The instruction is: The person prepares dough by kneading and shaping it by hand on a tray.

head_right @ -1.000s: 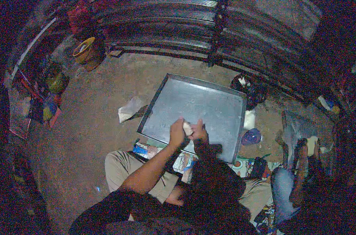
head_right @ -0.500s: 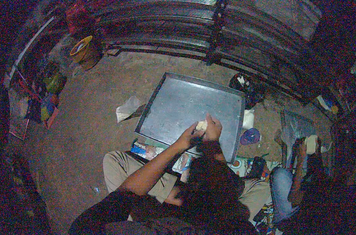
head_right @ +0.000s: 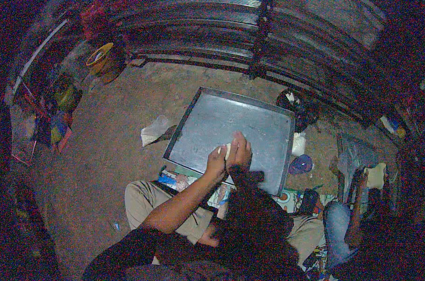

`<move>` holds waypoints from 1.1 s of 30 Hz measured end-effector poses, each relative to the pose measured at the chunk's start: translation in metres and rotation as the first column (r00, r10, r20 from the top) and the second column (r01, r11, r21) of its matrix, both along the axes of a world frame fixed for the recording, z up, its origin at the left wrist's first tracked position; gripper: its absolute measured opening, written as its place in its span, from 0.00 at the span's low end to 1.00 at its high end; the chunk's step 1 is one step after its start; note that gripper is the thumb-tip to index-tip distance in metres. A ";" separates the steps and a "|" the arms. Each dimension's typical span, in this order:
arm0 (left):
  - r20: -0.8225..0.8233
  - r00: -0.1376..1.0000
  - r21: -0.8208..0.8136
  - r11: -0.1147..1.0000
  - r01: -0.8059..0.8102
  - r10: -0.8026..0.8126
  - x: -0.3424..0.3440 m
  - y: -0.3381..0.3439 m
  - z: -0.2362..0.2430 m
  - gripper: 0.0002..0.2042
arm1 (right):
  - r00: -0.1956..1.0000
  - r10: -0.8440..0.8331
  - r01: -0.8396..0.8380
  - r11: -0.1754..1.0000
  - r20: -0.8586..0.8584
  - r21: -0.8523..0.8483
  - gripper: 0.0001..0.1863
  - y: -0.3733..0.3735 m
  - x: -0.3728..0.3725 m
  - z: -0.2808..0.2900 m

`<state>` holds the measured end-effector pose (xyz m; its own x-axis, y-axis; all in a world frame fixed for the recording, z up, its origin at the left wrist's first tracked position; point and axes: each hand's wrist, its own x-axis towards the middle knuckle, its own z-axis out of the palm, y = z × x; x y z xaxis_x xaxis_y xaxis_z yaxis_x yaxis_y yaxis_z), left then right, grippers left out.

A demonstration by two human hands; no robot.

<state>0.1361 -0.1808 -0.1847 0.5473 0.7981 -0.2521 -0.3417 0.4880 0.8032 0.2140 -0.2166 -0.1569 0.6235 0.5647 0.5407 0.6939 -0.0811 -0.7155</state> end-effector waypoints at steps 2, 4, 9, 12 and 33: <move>-0.015 0.999 -0.011 0.999 0.039 -0.039 0.005 0.003 0.016 0.16 | 0.982 -0.014 0.015 1.000 -0.187 0.002 0.24 -0.005 0.016 -0.018; -0.038 0.998 0.115 0.992 0.045 -0.041 0.011 -0.001 0.039 0.14 | 0.887 0.033 -0.044 0.999 -0.460 -0.014 0.27 -0.016 0.038 -0.043; 0.049 0.995 0.093 0.992 0.086 -0.091 0.003 0.009 0.035 0.13 | 0.470 0.295 -0.346 0.929 -0.832 0.134 0.38 -0.007 0.029 -0.044; -0.221 0.974 0.427 0.892 0.144 -0.051 -0.002 0.015 0.025 0.14 | 0.724 0.301 -0.184 0.951 -0.621 0.246 0.36 0.000 0.015 -0.057; -0.115 0.897 0.432 0.792 0.431 -0.426 0.011 -0.016 -0.017 0.39 | 0.360 0.095 0.122 0.981 -0.928 0.147 0.27 -0.013 0.048 -0.025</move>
<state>0.1469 -0.1973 -0.2021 0.8588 0.5092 0.0559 -0.1705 0.1813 0.9685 0.2622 -0.2292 -0.1817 0.7936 0.5231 -0.3108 -0.4220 0.1052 -0.9005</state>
